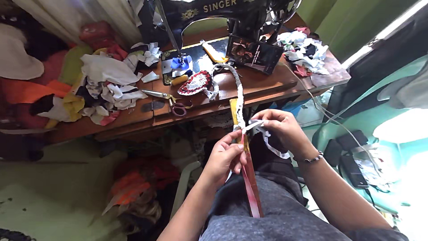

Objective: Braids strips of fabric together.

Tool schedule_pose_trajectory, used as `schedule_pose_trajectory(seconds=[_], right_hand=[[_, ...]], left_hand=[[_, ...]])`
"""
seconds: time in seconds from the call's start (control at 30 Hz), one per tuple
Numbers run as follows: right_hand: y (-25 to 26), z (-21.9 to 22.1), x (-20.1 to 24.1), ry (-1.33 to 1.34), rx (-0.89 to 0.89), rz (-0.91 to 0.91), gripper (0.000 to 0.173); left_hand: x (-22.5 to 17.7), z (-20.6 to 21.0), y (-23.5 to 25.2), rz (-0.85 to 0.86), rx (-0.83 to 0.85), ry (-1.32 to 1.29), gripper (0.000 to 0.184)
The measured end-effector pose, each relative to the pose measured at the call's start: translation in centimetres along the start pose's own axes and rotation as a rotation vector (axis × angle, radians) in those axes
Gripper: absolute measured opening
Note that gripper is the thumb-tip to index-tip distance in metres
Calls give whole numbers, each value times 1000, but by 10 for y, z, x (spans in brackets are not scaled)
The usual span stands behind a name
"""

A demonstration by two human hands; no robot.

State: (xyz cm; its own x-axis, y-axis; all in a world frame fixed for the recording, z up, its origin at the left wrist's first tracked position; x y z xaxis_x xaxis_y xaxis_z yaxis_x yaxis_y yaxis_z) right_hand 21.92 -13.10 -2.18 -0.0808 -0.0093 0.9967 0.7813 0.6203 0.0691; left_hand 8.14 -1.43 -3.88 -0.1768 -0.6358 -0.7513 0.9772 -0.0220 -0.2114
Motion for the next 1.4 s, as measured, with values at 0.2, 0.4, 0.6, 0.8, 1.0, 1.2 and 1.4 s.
schedule_pose_trajectory(seconds=[0.2, 0.4, 0.6, 0.8, 1.0, 1.2, 1.4], right_hand=[[-6, 25, -10, 318, 182, 147, 21], [-12, 30, 0, 23, 139, 134, 29], [-21, 34, 18, -146, 158, -88, 12], [-12, 22, 18, -228, 0, -64, 7], [3, 10, 24, -312, -160, -150, 9], [4, 16, 23, -260, -76, -138, 14], [-8, 25, 19, -179, 50, -78, 15]], left_hand=[[-9, 6, 8, 49, -12, 107, 43], [-11, 1, 14, 70, -90, 51, 38], [-9, -1, 15, 68, -99, -30, 32], [-7, -3, 17, 50, -79, -76, 34], [-6, -4, 18, 47, -59, -58, 36], [-9, -3, 16, 60, -67, -14, 38], [-11, 0, 17, 67, -63, 33, 38]])
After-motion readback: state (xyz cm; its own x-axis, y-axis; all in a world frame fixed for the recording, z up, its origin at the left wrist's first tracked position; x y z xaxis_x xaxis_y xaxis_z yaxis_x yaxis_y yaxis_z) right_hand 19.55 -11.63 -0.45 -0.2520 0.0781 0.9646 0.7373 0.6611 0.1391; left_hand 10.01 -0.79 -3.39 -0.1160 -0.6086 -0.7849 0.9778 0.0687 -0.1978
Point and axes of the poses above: each hand's wrist, its own y-axis towards the middle knuckle, its own z-axis out of the palm, x = y × z, the point moved 10 cm from there along y, towards the middle knuckle, and after that the axes turned 2 degrees about z, right-handed, at the moved point
